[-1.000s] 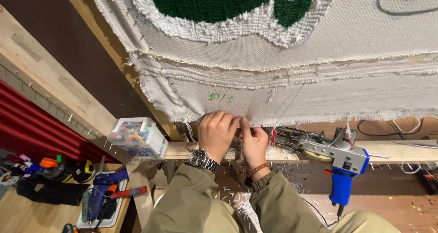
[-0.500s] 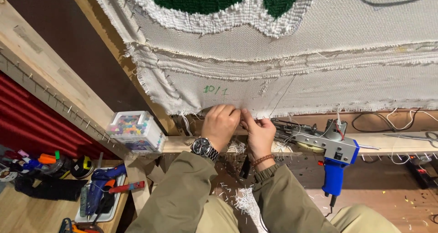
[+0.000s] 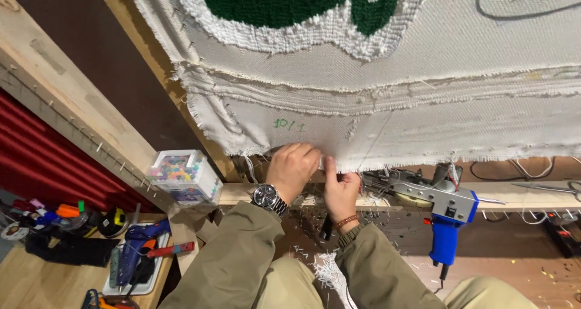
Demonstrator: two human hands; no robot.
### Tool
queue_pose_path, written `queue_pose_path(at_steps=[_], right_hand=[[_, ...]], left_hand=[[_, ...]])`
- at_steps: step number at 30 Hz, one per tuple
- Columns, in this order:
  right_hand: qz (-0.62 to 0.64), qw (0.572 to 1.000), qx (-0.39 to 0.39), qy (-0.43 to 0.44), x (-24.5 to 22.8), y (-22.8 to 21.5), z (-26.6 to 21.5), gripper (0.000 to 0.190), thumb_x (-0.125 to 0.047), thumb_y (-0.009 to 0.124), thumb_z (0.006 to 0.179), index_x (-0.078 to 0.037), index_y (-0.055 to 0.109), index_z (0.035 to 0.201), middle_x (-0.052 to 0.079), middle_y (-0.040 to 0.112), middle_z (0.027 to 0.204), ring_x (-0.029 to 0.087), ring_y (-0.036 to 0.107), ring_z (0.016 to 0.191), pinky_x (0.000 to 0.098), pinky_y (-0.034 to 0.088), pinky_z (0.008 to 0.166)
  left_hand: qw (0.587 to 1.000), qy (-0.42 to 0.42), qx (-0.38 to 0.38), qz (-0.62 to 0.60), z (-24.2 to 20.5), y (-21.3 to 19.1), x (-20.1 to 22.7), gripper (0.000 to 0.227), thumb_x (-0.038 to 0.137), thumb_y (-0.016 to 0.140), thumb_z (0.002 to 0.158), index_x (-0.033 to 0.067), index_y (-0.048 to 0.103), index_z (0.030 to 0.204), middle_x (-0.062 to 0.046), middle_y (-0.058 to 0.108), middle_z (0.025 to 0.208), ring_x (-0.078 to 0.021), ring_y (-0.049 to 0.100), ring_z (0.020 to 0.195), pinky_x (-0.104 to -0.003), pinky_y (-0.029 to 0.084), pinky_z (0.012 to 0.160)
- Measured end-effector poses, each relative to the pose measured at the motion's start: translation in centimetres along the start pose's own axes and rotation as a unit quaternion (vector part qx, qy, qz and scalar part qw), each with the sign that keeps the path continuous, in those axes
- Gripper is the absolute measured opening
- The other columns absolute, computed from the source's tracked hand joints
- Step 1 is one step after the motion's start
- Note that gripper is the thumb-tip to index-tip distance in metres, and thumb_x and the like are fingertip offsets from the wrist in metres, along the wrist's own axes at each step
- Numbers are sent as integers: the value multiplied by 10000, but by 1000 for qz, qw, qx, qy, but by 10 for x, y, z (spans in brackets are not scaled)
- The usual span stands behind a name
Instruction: Adjusting and tensioning a rug canvas on a wooden frame by pulling the edges and hooking them onto pins.
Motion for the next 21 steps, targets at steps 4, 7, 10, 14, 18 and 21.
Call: queue_pose_path(at_steps=[4,7,10,14,18,21], right_hand=[[17,999,13,25,4,2,1,496,-240,712,1031,-142,620,553,-64,504,457,34,399,412,200,301,425],[7,999,19,33,19,-2,7,554,-294,722,1039,-108,618,528,-17,512,416,61,413,375,200,287,407],[22,998,44,50,32,-2,8,472,-292,750,1011,-92,681,589,-4,553,458,49,443,416,212,321,421],[18,996,55,69,27,1,7,483,-319,760,1004,-56,700,603,33,570,451,80,481,405,225,367,420],[30,995,52,83,19,3,11,497,-350,766,1001,-36,713,620,65,597,455,112,521,383,236,412,415],[29,994,63,80,21,4,15,470,-306,773,996,-45,700,612,55,581,460,100,515,402,238,401,411]], left_hand=[[1000,1,-3,1,-2,4,-4,144,211,649,974,140,735,883,-31,691,811,-232,717,809,-336,586,741],[1000,2,2,-6,-2,7,-6,150,235,641,975,145,735,900,-29,692,817,-237,720,811,-348,586,740],[1000,6,7,-9,4,0,-6,141,257,638,963,156,714,902,-31,680,825,-242,714,831,-358,582,753],[1000,-1,24,-20,8,-11,-1,163,277,646,978,157,724,898,-32,686,815,-239,720,815,-351,584,756],[999,-1,30,-15,8,-7,-2,179,282,643,984,158,727,884,-23,685,793,-230,721,786,-343,583,748],[999,-7,36,-7,8,2,-5,183,280,633,984,163,722,875,-15,674,777,-224,717,775,-342,581,741]])
Point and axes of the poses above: each hand's wrist, its own z-axis towards the middle knuckle, its own y-axis out of the palm, x = y × z, the point moved 5 cm from there along z, towards the middle knuckle
